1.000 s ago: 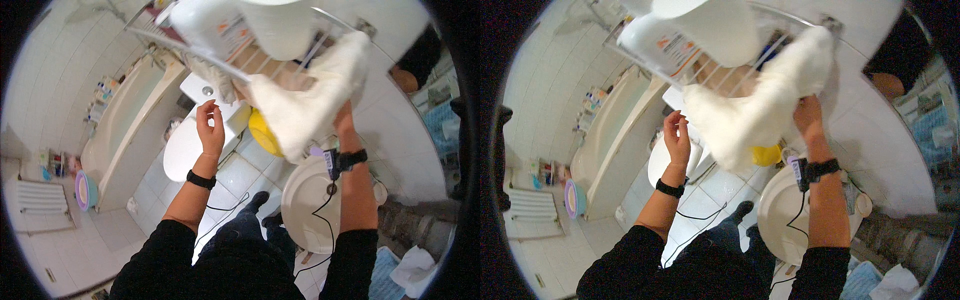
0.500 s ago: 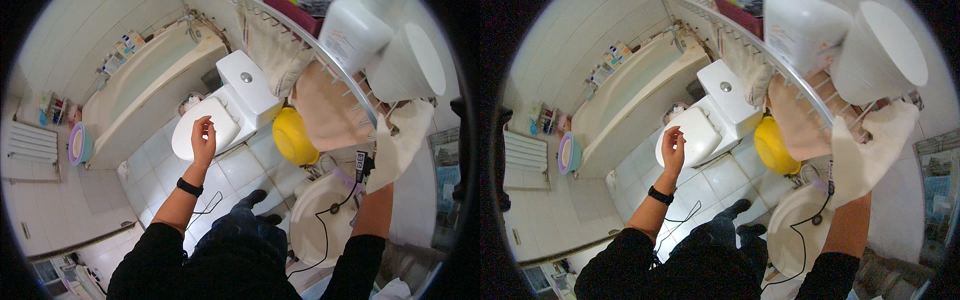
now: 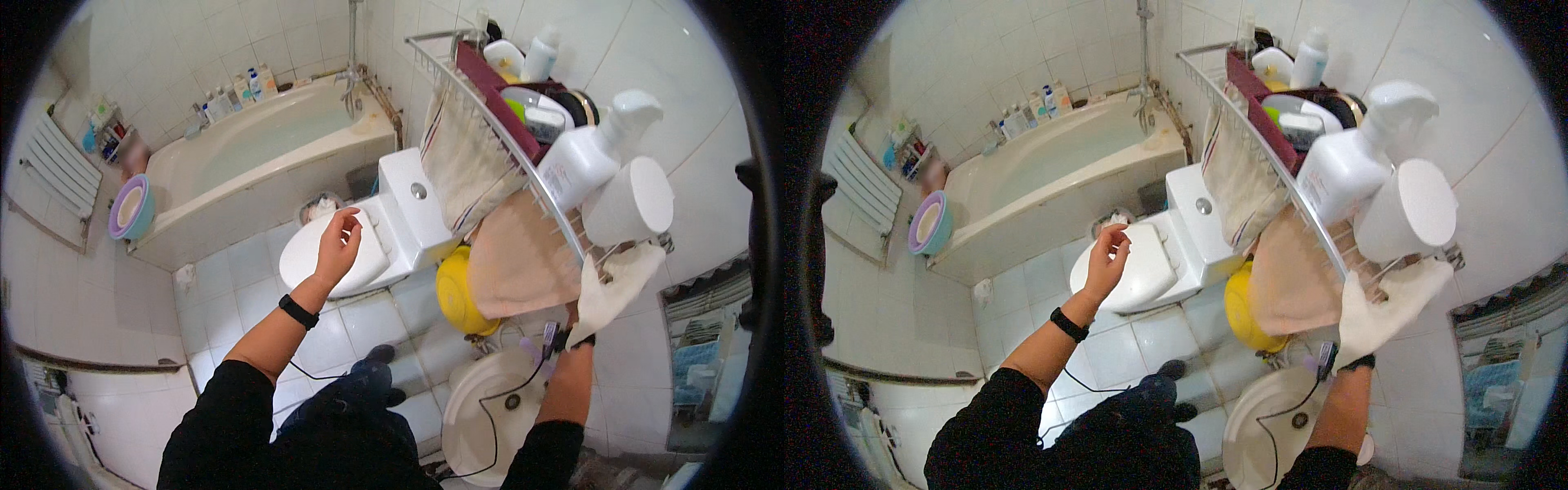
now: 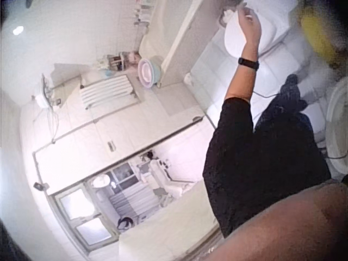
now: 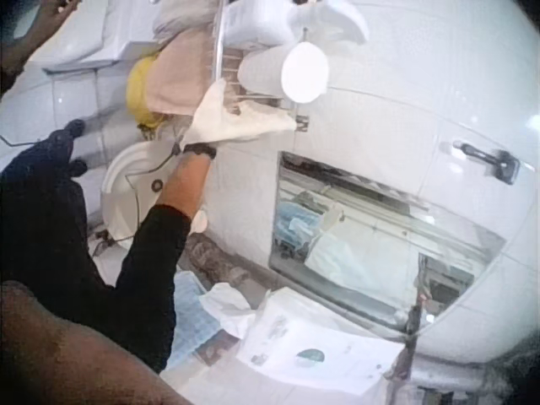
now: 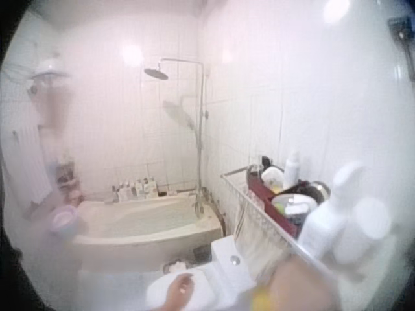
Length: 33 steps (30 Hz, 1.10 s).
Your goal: The person wipes the sink basin and faucet with a blue cloth, then rinses and wrings the cloth. They wipe the toilet seat and lid, then open the toilet lid. The person washes their hands at the sink and dries them with a white towel.
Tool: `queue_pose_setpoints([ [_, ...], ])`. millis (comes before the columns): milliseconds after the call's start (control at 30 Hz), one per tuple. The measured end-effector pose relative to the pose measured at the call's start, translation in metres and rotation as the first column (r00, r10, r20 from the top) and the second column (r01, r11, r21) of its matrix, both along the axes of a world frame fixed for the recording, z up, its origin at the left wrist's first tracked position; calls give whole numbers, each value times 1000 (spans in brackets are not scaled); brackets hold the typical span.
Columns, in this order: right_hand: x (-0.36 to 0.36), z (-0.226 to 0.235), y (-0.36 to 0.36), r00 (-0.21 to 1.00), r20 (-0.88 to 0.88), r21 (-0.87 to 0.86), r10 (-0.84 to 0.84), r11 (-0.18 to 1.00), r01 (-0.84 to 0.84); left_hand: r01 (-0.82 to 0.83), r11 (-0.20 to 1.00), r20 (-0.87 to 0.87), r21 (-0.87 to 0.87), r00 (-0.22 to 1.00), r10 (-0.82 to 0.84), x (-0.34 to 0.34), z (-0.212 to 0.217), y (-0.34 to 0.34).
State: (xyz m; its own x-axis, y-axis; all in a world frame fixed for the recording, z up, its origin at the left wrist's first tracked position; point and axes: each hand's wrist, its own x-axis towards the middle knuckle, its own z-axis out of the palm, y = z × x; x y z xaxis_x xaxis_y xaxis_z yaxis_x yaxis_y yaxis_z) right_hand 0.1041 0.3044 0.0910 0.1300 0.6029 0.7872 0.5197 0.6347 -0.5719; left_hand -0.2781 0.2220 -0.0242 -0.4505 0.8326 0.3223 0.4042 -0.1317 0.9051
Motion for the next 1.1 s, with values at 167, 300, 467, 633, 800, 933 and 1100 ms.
queue_pose_setpoints([
  [167, 28, -97, -23, 937, 305, -667, -170, 664, 338, 27, 998, 38, 52, 999, -29, -49, -11, 46],
  [300, -13, -116, -77, 850, 455, -820, 264, 496, 285, 232, 971, 4, 52, 973, -232, -65, -13, 92],
  [467, -160, -91, -67, 904, 104, -927, 414, 370, -63, 930, 364, -112, 46, 367, -924, -38, -8, 91],
  [633, -276, -78, 3, 907, 49, -909, 419, 395, -134, 963, 265, 159, -45, 269, -950, -90, -21, 120],
  [800, -319, -88, 48, 926, 41, -802, 375, 566, -193, 922, 319, 351, -221, 381, -856, -169, -18, 181],
  [933, -334, -67, 107, 800, 537, -486, 267, 873, 34, 659, 666, 421, -350, 746, -517, -212, -6, 252],
  [1100, -362, -33, 195, 690, 635, -573, 347, 811, 119, 563, 821, 438, -93, 764, -474, -208, 24, 348],
])
